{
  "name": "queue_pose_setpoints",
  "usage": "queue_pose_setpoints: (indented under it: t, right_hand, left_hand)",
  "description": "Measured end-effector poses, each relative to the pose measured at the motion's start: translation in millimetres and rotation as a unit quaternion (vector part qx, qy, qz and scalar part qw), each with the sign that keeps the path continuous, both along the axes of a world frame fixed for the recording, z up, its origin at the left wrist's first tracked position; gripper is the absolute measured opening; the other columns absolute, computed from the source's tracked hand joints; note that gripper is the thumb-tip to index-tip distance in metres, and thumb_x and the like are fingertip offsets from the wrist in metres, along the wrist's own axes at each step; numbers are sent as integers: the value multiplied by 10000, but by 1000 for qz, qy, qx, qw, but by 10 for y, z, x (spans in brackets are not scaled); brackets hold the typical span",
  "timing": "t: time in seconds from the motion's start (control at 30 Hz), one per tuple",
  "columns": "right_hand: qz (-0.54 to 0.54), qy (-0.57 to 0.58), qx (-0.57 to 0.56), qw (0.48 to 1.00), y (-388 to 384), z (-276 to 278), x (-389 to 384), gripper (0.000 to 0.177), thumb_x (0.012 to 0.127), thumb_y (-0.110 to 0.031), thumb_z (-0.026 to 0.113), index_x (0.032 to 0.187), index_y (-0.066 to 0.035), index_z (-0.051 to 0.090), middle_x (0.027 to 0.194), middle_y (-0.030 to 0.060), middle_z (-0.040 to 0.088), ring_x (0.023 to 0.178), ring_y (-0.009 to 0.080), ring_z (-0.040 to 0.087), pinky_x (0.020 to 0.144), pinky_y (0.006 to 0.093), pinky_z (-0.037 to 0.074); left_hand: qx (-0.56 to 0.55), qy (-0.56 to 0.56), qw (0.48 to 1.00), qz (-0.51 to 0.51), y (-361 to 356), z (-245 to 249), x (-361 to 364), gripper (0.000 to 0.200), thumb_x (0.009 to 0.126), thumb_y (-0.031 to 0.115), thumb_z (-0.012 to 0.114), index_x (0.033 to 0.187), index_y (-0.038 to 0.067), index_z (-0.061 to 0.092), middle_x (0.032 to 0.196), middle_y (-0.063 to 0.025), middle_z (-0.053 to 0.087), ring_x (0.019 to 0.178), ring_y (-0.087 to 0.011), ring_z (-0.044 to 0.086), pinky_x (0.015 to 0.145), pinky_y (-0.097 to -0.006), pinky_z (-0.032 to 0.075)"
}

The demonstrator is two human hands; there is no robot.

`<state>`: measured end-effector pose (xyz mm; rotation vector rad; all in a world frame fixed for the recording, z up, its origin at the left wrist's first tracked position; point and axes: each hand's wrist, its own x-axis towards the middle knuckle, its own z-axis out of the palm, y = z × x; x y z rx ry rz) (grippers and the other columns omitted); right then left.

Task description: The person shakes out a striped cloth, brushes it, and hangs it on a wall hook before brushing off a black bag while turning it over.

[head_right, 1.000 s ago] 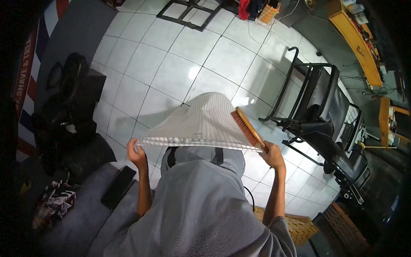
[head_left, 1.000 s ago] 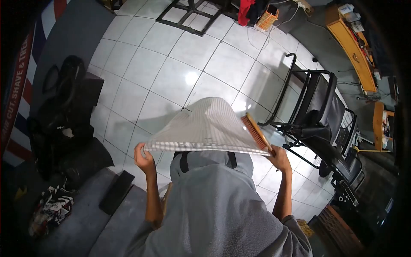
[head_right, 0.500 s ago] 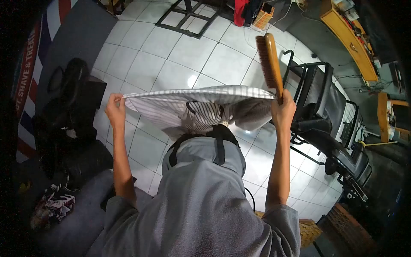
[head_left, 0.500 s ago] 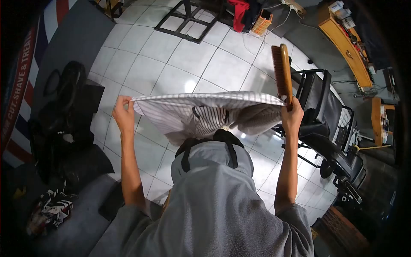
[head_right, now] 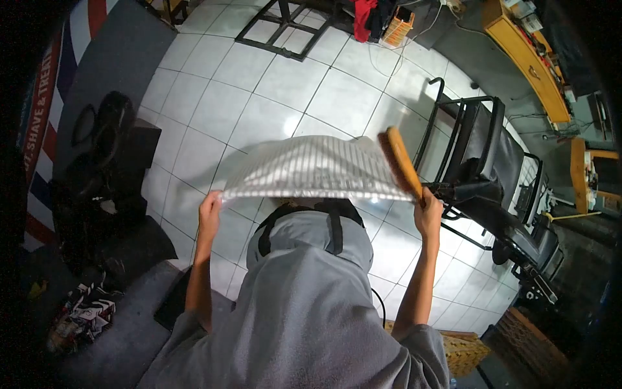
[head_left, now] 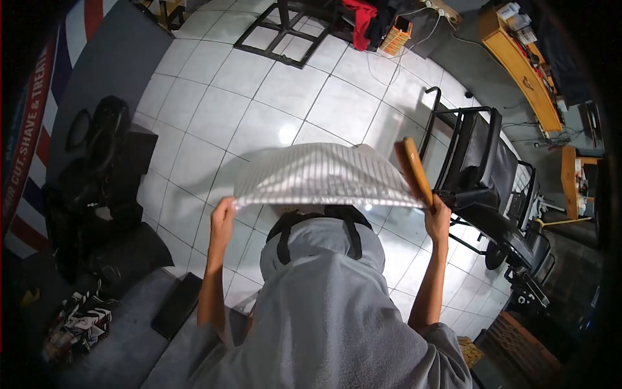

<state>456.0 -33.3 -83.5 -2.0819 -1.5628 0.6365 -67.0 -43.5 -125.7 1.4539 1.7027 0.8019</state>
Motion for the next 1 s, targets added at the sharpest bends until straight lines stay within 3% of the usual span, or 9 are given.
queue_pose_setpoints:
  t: [0.07,0.23,0.3,0.4,0.6,0.73,0.83,0.93,1.0]
  right_hand:
    - [35,-50,-8,998,-129,-31,66,73,758,43,549,824,24,523,615,165,419,540,238,394,525,336,371]
    - [0,-26,-90,996,-391,-288,168,84,767,-25,580,784,22,513,649,244,491,588,407,493,542,394,399]
    - [36,-36,-117,992,-503,-385,217,95,782,-49,574,779,32,525,633,241,453,543,351,429,527,390,381]
    - [65,53,-240,967,-646,-483,281,107,709,-57,595,784,8,557,571,84,451,538,154,422,522,322,380]
    - [22,111,-308,945,-896,-432,228,202,699,-94,597,833,54,627,607,89,554,595,163,537,566,316,431]
    - [46,44,-159,985,-886,-505,412,202,728,-96,599,848,64,622,712,142,578,666,213,568,628,338,451]
    - [35,21,-101,994,-603,-421,359,217,778,-116,602,896,67,606,782,176,591,682,235,569,656,339,460]
    - [-15,189,-30,981,-182,-116,118,120,872,-65,506,913,46,527,707,49,433,651,110,421,599,269,381]
    - [-32,197,92,976,7,23,44,103,897,-59,504,943,33,498,721,57,422,641,118,386,580,252,358]
  left_hand:
    - [-12,20,997,-68,-146,58,22,152,839,15,539,978,-15,592,861,-104,600,711,-171,541,624,-285,426]
    - [-19,77,953,-292,-543,7,-91,239,740,57,637,964,0,578,868,-158,587,748,-318,575,663,-374,462]
    - [-61,33,969,-236,-769,-169,-48,255,719,58,654,956,13,574,846,-158,574,754,-327,575,672,-387,462]
    - [-129,25,978,-162,-987,-245,-4,288,692,-42,581,970,32,572,808,-166,549,749,-349,563,668,-400,453]
    - [-41,68,997,14,-1169,-246,118,257,754,-86,519,976,27,582,786,-161,537,743,-328,557,671,-383,447]
    - [113,91,988,45,-1055,-339,-61,217,820,-57,465,973,-5,609,892,-163,586,838,-307,580,729,-358,458]
    - [112,95,982,122,-705,-366,-156,199,842,-37,466,960,-43,627,921,-143,581,877,-273,572,775,-337,455]
    - [163,126,965,165,-94,-23,-92,195,853,-10,487,983,-41,630,947,-133,559,883,-262,562,798,-328,448]
    - [224,222,944,99,255,359,-170,228,822,-57,501,1004,-21,635,946,-131,556,852,-268,568,768,-327,458]
